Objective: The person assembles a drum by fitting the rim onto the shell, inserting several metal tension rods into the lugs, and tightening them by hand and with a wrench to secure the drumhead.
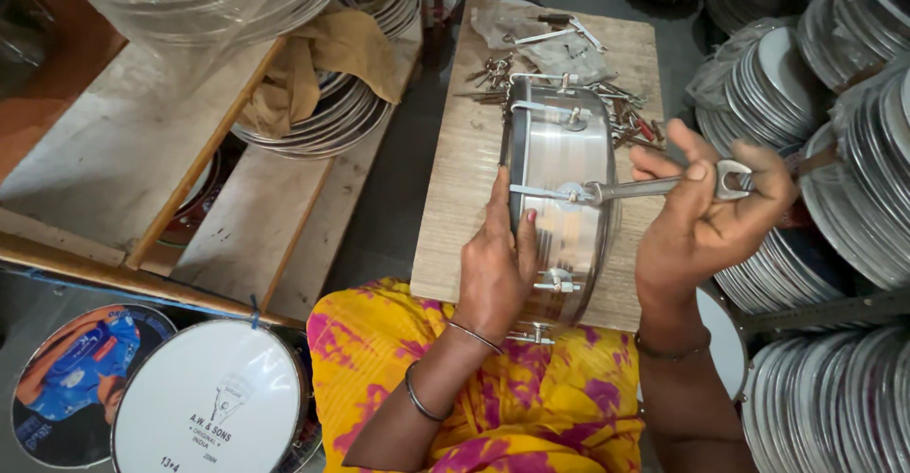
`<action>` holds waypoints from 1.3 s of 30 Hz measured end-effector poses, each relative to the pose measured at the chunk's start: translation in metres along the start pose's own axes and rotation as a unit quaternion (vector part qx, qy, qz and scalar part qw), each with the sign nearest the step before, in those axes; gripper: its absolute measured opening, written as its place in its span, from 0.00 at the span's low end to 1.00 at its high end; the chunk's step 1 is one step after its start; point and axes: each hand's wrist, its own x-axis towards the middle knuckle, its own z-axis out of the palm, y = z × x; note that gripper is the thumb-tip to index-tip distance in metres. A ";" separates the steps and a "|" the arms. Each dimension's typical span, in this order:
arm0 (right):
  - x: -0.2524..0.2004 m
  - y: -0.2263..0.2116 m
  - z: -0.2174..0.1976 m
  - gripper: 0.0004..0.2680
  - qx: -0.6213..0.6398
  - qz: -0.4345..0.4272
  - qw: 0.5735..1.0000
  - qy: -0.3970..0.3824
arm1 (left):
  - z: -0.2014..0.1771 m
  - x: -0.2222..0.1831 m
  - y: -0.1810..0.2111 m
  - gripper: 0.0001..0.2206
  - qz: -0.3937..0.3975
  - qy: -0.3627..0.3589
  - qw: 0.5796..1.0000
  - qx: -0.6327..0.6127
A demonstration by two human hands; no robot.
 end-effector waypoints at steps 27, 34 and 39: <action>-0.009 -0.020 -0.020 0.14 -0.039 -0.110 0.950 -0.290 | -0.013 0.003 -0.004 0.27 -0.015 -0.020 1.000 0.006; 0.027 -0.002 -0.010 0.17 0.091 0.229 0.937 -0.247 | -0.031 -0.005 -0.008 0.26 -0.010 -0.061 0.998 0.012; 0.058 0.019 -0.002 0.17 0.145 0.432 0.851 -0.261 | -0.034 -0.009 -0.006 0.26 -0.012 -0.080 0.997 0.012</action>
